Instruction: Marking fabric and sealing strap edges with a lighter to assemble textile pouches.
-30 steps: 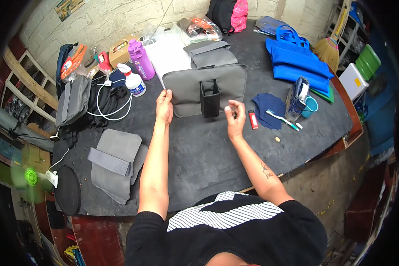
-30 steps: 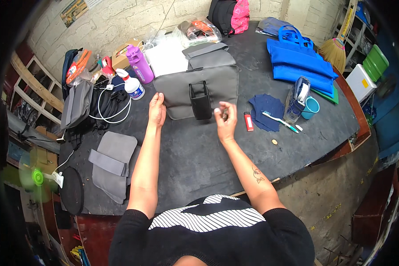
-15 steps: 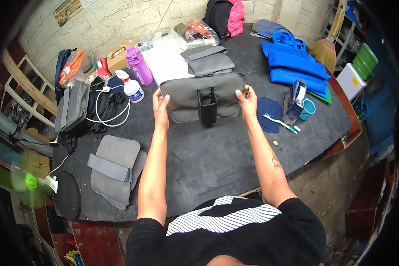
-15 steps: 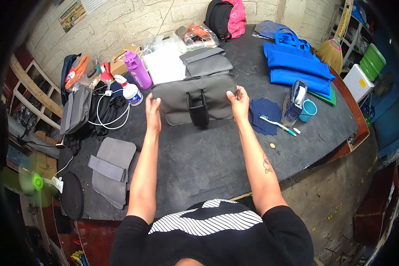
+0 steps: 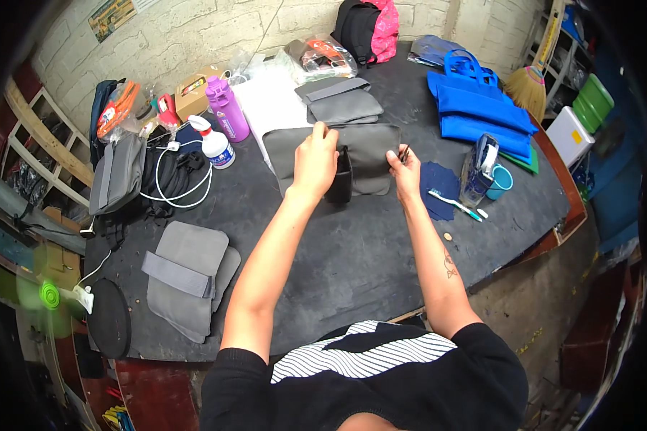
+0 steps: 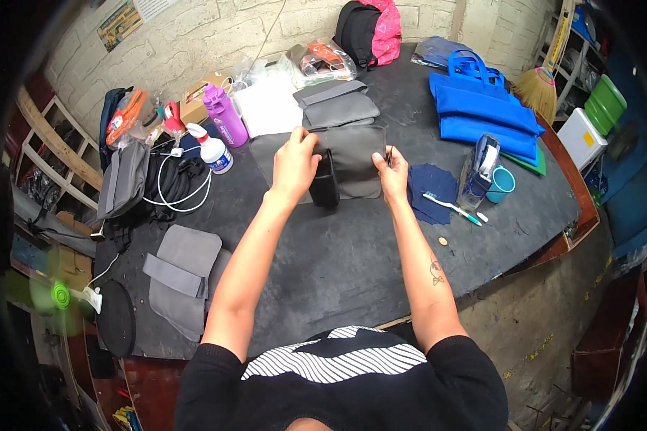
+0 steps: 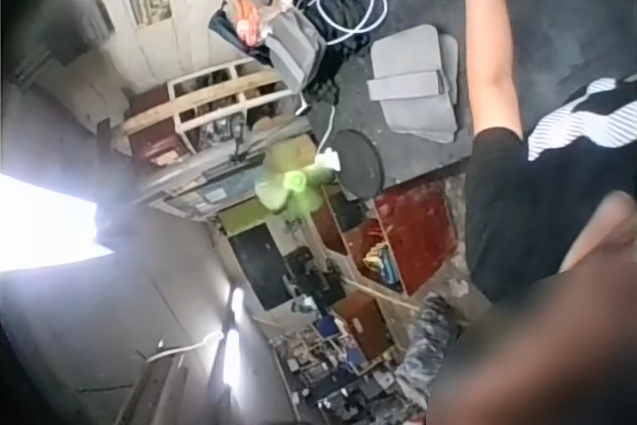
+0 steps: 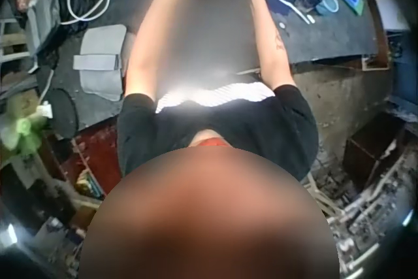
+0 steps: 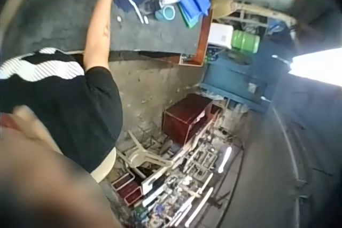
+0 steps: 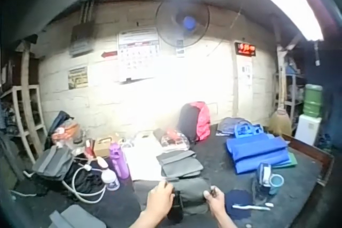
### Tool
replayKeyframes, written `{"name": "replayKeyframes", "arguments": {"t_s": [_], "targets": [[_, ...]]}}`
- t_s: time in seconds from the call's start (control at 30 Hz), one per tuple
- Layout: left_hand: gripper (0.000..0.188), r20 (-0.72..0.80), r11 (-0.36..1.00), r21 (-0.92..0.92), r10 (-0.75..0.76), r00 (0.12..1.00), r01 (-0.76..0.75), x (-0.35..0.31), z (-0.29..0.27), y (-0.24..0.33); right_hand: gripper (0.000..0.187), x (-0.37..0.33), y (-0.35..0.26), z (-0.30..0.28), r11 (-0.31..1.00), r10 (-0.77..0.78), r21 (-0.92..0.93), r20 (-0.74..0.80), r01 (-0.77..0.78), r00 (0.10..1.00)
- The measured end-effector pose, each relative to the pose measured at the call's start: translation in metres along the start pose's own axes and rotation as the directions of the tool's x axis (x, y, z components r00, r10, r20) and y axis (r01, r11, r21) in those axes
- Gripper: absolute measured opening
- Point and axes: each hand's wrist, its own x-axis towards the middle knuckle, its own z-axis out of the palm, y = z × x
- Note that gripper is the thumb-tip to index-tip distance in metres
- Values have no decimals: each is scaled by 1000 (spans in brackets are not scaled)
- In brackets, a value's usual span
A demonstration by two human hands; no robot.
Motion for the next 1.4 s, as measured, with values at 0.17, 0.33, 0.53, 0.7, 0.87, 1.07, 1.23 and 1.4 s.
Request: {"name": "replayKeyframes", "arguments": {"t_s": [0.17,0.33,0.53,0.7,0.87,1.07,1.23,1.4], "targets": [[13,16,965,222,140,990,-140,0,16,-6,7,-3,-10,-3,998,59,-37,-25,-60,998],[9,150,930,320,139,979,-181,8,21,-24,10,-3,-9,-6,996,61,-66,92,-55,994],[5,56,921,215,320,946,-324,15,-4,-10,8,0,-14,-19,992,124,-31,42,-122,991],[4,273,987,-10,158,949,-161,4,4,-11,35,1,-24,-11,746,-388,-633,-162,206,907],[7,352,994,-112,38,935,2,-17,11,-5,30,-32,-77,20,517,-279,-745,319,421,906],[7,208,995,-92,65,976,-47,-33,9,9,23,-36,-104,23,442,-29,-796,448,413,894],[6,180,995,-88,72,981,-57,-39,2,14,25,-31,-112,26,301,-69,-764,579,571,812],[7,166,991,-110,89,982,-71,-41,-3,17,22,-28,-116,27,247,-69,-724,650,645,756]]}}
